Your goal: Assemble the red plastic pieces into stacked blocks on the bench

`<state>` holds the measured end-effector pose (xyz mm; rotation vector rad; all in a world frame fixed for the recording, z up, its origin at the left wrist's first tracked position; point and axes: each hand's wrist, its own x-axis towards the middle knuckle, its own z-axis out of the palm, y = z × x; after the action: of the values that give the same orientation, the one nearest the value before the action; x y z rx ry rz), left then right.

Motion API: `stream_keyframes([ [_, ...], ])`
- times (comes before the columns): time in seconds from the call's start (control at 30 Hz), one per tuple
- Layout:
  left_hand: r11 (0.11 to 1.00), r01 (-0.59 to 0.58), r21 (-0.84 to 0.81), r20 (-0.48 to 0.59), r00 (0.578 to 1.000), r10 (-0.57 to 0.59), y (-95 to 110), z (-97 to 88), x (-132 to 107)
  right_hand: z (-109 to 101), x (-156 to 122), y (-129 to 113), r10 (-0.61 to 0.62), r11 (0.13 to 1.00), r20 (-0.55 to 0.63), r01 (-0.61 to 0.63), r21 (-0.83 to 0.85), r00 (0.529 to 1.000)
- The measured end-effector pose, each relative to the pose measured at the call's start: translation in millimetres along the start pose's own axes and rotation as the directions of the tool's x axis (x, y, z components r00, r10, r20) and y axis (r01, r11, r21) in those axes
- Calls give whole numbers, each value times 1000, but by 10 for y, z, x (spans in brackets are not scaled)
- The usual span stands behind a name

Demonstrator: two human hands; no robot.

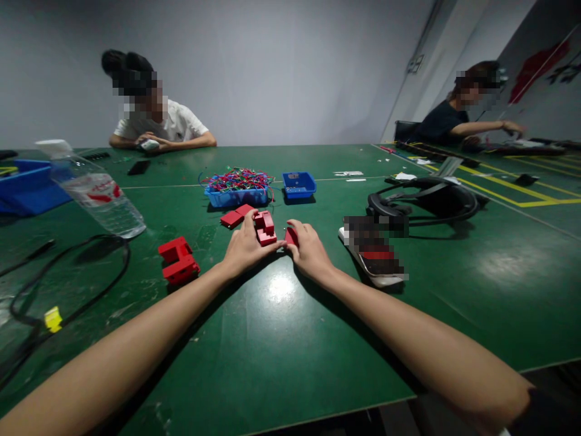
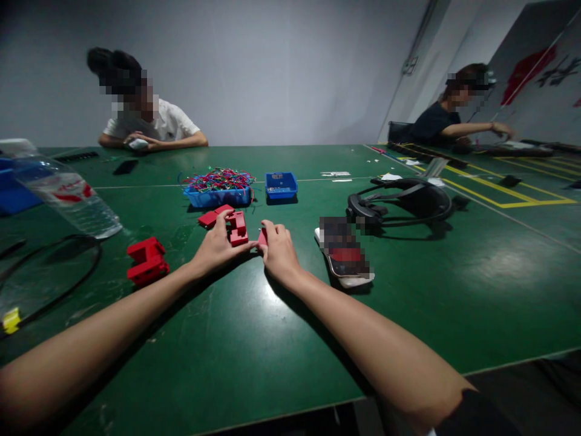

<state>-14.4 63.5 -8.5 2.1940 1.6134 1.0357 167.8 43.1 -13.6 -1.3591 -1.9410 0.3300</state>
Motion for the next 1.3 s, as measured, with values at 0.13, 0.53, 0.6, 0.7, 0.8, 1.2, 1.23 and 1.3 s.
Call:
stream_keyframes([
  [0.13, 999, 15, -37, -2, 1000, -15, 12, -18, -7, 33, 23, 3, 84, 978, -156, -51, 200, 984],
  [0.53, 986, -128, -107, 41, 990, 133, -16, -7, -42, -35, -17, -123, 70, 920, -316, 61, 386, 946],
  [0.6, 986, -128, -105, 40, 990, 133, -5, -9, -51, -48, -32, -135, 79, 933, -328, 46, 357, 941],
  [0.7, 988, -113, -106, 52, 992, 118, 7, -16, -62, -50, -42, -133, 93, 936, -326, 29, 350, 941],
  [0.8, 988, -111, -105, 50, 992, 117, 9, -22, -73, -39, -43, -119, 88, 933, -316, 32, 358, 944],
  [1.2, 986, -118, -117, 43, 991, 124, 0, -25, -95, -42, -65, -158, 110, 915, -341, 38, 401, 933],
  [1.23, 986, -118, -122, 46, 991, 124, -1, -25, -95, -44, -67, -161, 117, 913, -350, 38, 406, 929],
  [1.3, 985, -117, -127, 53, 991, 125, -5, -26, -96, -46, -69, -166, 124, 910, -364, 41, 412, 923],
])
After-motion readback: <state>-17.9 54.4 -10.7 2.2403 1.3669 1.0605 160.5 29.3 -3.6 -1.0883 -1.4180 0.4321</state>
